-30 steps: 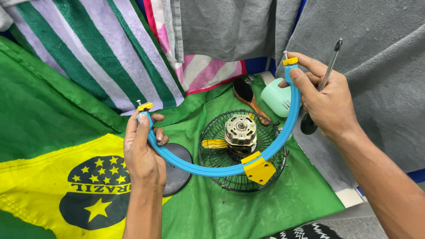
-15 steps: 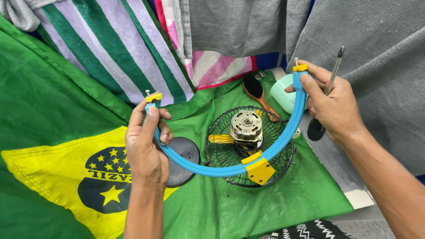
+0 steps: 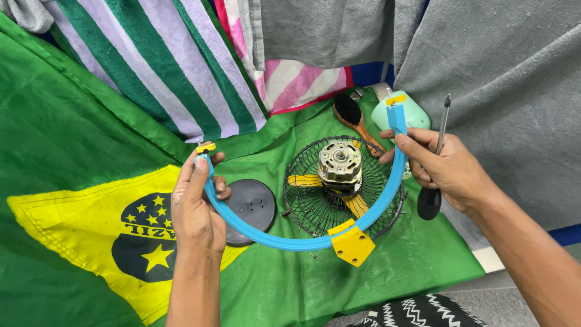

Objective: The person assembles an electric fan by attaching a blue plastic neck strap to the fan's motor housing using a screwdriver. They align the strap, insert screws, and tighten them to secure the component.

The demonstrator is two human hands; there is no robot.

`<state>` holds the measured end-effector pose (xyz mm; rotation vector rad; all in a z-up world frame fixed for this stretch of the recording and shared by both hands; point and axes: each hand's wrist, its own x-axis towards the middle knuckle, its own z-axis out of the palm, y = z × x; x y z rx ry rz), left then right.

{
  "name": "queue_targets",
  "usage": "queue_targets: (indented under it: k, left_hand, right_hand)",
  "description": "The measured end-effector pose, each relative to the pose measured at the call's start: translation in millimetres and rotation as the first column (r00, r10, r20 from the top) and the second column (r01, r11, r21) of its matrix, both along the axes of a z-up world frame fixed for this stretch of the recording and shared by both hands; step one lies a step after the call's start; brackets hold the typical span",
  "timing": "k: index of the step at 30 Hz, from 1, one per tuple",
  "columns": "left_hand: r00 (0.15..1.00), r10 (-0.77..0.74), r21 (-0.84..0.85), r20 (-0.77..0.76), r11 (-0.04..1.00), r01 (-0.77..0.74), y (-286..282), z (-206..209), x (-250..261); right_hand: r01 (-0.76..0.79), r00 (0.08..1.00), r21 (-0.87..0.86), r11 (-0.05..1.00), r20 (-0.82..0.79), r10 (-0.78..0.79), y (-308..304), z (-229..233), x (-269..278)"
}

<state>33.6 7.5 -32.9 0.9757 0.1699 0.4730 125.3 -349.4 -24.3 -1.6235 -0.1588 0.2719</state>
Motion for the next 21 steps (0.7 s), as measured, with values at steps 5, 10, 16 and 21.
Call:
queue_targets:
  k: [5, 10, 16, 21]
  left_hand:
    - [0.96, -0.016, -0.023, -0.279, 1.0, 0.01, -5.3, -27.7, 4.8]
    - [0.951, -0.126, -0.203, -0.281, 0.977, 0.07, -25.0, -61.5, 9.2]
    - [0.906, -0.217, -0.192, -0.362, 0.969, 0.155, -43.6, -89.9, 14.9]
    - [0.854, -0.235, -0.162, -0.463, 0.97, 0.179, -50.6, -104.9, 19.9]
  right_hand:
    - [0.066, 0.996, -0.015, 0.998, -0.067, -0.067, -5.9, -17.5, -3.1]
    - [0.171, 0.98, -0.012, 0.985, -0.103, -0.172, -23.0, -31.0, 4.1]
    - [0.187, 0.939, -0.172, 0.967, -0.259, -0.227, -47.1, -57.6, 3.4]
    - [0.195, 0.893, -0.252, 0.948, -0.355, -0.278, -54.1, -85.8, -4.4]
